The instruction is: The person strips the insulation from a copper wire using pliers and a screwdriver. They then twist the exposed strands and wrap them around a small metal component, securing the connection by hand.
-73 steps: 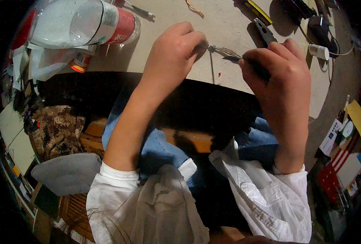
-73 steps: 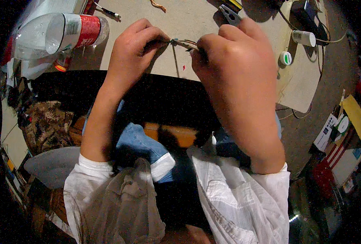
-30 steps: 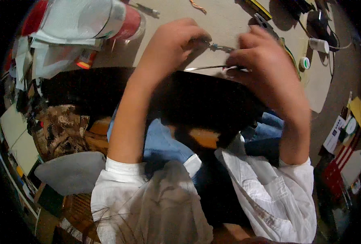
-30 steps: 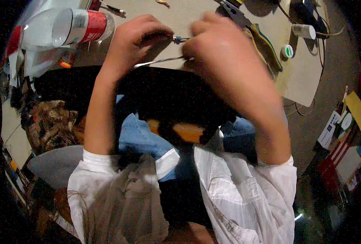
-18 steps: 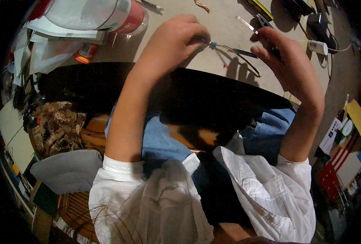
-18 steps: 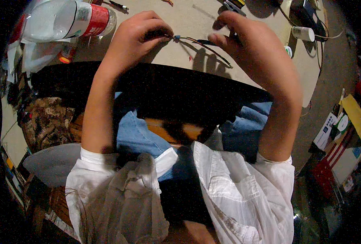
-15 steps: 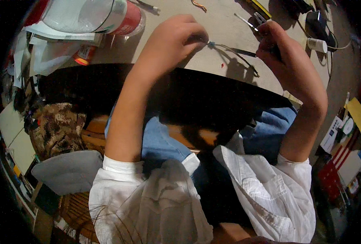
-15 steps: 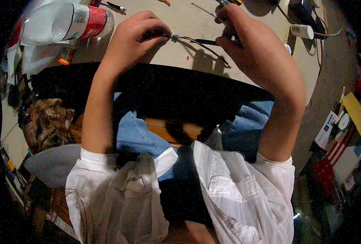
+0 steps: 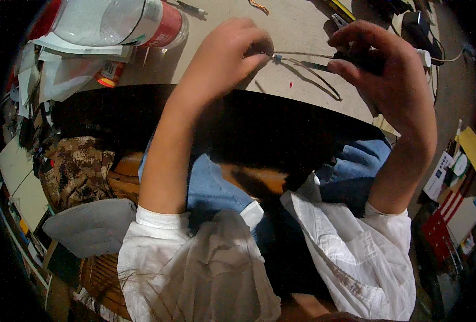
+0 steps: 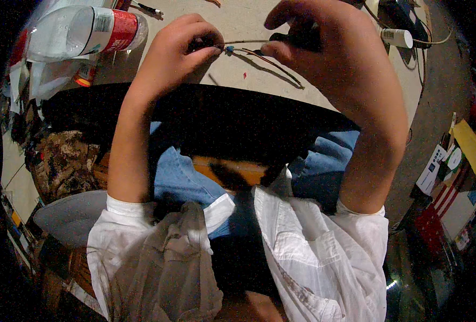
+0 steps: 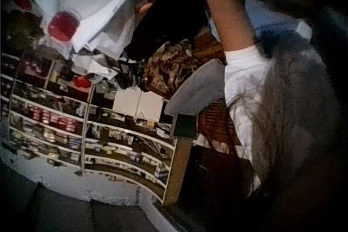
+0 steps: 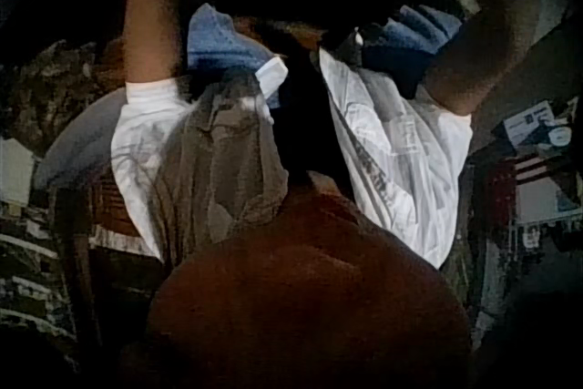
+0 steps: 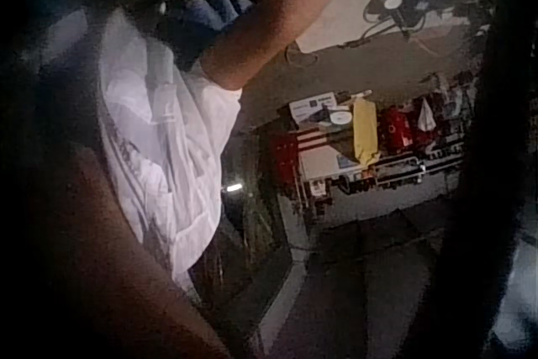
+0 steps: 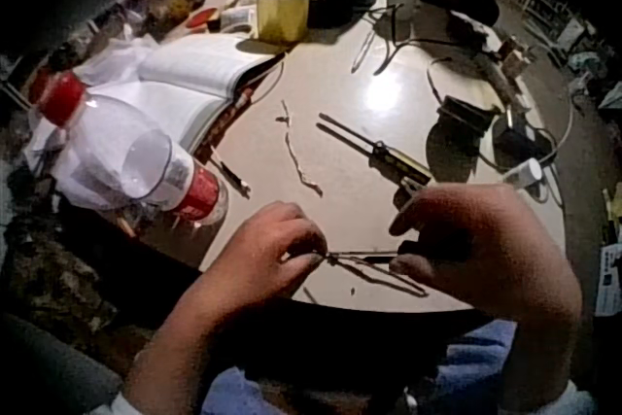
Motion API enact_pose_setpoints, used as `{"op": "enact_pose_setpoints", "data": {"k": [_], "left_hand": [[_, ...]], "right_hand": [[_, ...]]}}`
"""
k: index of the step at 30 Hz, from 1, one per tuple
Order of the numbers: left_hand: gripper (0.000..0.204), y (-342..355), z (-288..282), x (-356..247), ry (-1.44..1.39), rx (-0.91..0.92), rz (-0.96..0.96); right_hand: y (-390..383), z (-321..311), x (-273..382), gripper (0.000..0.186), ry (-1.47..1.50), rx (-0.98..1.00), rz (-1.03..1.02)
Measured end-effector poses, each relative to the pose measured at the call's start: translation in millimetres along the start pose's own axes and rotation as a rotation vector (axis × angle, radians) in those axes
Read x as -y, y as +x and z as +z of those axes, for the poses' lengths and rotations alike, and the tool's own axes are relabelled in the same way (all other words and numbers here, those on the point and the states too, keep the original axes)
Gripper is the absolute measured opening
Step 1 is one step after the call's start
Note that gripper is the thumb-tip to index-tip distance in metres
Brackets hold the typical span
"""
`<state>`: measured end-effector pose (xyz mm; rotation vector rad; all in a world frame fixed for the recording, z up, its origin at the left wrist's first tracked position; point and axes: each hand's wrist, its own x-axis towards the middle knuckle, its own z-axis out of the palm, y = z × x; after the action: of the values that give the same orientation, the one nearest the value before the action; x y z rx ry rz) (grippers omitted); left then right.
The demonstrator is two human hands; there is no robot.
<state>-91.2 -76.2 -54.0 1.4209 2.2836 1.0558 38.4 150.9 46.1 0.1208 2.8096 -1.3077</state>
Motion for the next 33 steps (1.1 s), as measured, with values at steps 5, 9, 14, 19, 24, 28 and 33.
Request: {"op": "enact_pose_setpoints", "data": {"k": [5, 9, 14, 19, 24, 28, 33], "left_hand": [[0.015, 0.5, -0.4, 2.1, -0.015, 0.005, 0.004], [0.015, 3.5, 1.0, -0.8, -0.009, 0.022, -0.021], [0.016, 4.0, 0.0, -3.5, 0.012, 0.035, -0.047], [0.016, 4.6, 2.5, -3.0, 0.021, 0.019, -0.026], [0.016, 5.0, 4.9, -3.4, 0.019, 0.02, -0.036], [0.016, 5.0, 3.9, -4.1, 0.02, 0.017, -0.037], [0.017, 4.8, 5.9, -4.6, 0.033, 0.004, -0.041]], "right_hand": [[4.1, -1.6, -8.2, 0.021, -0.154, -0.022, -0.096], [7.7, 3.0, -8.6, 0.021, -0.121, -0.059, -0.196], [7.7, 8.9, 0.4, 0.019, -0.132, -0.031, -0.12], [7.8, 8.6, 10.3, 0.017, -0.176, -0.024, -0.113], [6.2, 9.6, 19.6, 0.018, -0.236, -0.065, -0.127], [8.2, 9.5, 20.0, 0.017, -0.206, -0.05, -0.18], [8.2, 12.4, 17.2, 0.016, -0.157, -0.046, -0.166]]}}
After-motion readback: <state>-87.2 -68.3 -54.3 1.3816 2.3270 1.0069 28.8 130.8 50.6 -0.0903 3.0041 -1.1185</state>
